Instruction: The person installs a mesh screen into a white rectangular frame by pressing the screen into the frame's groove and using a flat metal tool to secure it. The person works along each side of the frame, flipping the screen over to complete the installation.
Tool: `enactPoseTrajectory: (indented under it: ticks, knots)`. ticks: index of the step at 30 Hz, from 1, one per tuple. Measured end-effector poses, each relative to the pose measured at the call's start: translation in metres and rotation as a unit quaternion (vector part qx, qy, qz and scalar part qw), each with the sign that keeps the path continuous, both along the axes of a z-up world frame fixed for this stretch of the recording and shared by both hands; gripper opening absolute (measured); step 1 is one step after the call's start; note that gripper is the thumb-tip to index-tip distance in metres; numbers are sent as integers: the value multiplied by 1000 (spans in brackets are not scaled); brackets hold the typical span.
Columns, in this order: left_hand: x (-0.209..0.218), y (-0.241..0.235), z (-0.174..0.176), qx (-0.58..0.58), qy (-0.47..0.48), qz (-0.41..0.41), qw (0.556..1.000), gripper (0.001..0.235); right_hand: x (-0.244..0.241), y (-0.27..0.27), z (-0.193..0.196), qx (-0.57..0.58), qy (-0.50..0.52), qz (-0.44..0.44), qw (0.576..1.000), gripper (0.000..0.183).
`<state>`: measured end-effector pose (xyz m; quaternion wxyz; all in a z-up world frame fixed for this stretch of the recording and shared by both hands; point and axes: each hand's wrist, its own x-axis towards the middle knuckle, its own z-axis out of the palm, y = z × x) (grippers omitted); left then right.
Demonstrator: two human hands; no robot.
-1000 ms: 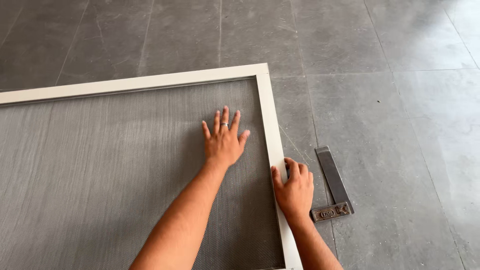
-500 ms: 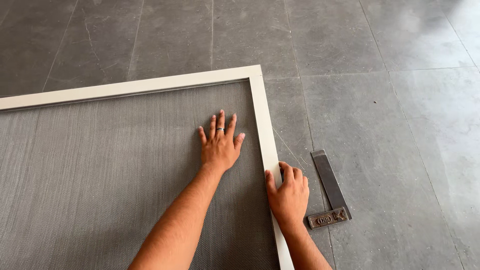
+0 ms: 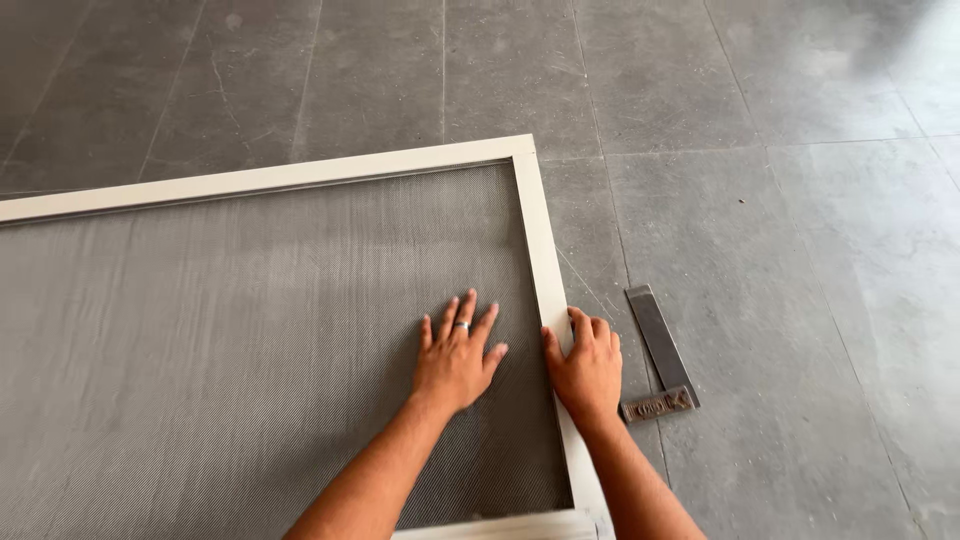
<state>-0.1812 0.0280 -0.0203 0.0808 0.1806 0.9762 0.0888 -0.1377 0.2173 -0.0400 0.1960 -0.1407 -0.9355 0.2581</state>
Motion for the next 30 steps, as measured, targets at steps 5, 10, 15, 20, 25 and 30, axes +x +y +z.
enactPoseTrajectory:
  ticks: [5, 10, 15, 20, 25, 30]
  knots:
    - [66, -47, 23, 6, -95, 13, 995, 65, 21, 38, 5, 54, -23, -83, 995, 48]
    - [141, -118, 42, -1, -77, 60, 995, 66, 55, 87, 4, -28, -150, -297, 943, 66]
    - [212, -183, 50, -26, -36, 104, 994, 66, 72, 113, -15, -182, -227, -360, 886, 66]
    - [254, -208, 58, -37, -27, 154, 987, 66, 106, 138, -28, -356, -272, -398, 801, 46]
    - [279, -200, 71, -59, -43, 131, 989, 66, 113, 148, 12, -316, -220, -329, 862, 28]
    - [295, -190, 94, -63, -55, 118, 989, 68, 129, 106, 93, -411, -2, -262, 873, 18]
